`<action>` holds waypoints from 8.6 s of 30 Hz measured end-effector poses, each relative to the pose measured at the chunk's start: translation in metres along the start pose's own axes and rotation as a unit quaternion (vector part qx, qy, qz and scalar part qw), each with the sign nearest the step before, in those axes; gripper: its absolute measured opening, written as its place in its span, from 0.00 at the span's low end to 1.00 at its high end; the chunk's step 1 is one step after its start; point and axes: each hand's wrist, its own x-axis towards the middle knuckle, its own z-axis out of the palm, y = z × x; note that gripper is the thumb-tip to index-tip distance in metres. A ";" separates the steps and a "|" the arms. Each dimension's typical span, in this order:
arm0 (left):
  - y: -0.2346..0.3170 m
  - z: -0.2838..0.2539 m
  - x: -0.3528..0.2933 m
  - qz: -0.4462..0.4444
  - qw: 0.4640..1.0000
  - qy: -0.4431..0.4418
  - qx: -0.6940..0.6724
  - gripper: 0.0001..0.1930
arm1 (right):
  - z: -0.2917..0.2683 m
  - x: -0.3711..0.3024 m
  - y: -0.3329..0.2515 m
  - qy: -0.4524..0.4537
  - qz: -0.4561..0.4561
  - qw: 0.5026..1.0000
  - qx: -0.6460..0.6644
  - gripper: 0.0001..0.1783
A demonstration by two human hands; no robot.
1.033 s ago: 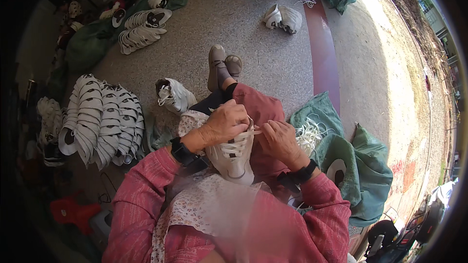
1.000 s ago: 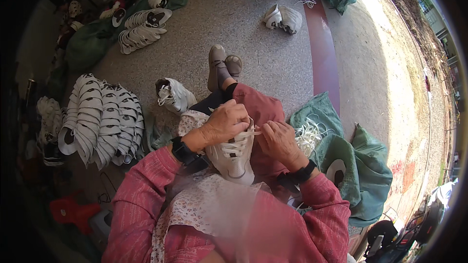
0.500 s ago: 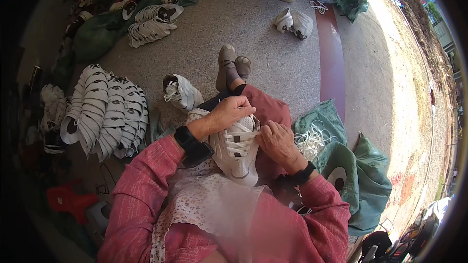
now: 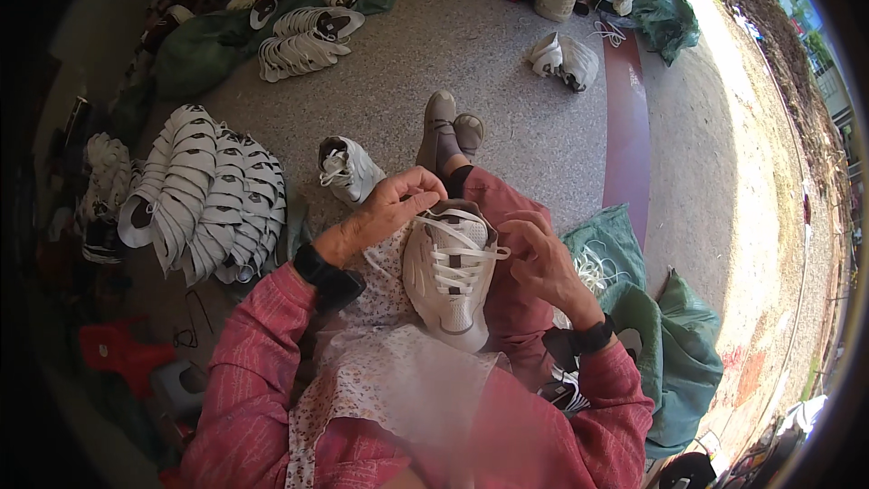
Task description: The person sits on the floor and threads white shoelaces through the eyelets of a white sneaker. They pull the laces tight and adjust them repeatedly to ensure they are even and secure.
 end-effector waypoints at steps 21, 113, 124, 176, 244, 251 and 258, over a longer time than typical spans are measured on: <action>0.004 0.023 -0.022 0.150 0.937 -0.052 0.312 0.13 | 0.000 0.023 -0.013 0.036 0.036 0.999 0.006 0.08; 0.029 -0.077 -0.127 -0.163 0.891 0.179 -0.383 0.15 | -0.007 0.043 -0.043 -0.103 -0.022 0.980 -0.167 0.05; -0.021 0.017 -0.072 -0.095 0.993 0.062 -0.014 0.13 | 0.042 0.080 -0.046 -0.084 -0.104 0.978 -0.159 0.08; 0.006 0.018 -0.037 -0.015 0.989 -0.047 0.140 0.12 | 0.004 0.101 -0.013 -0.031 -0.070 0.954 -0.289 0.02; 0.003 0.008 -0.027 0.060 0.977 -0.089 0.182 0.08 | -0.014 0.056 0.002 -0.004 0.014 0.998 -0.061 0.11; 0.015 0.016 -0.034 0.024 0.991 -0.131 0.025 0.08 | 0.009 0.017 0.020 -0.025 0.172 0.964 0.201 0.21; 0.045 0.041 -0.037 0.189 0.920 -0.102 0.328 0.09 | 0.020 0.016 0.025 -0.021 0.094 0.981 0.166 0.22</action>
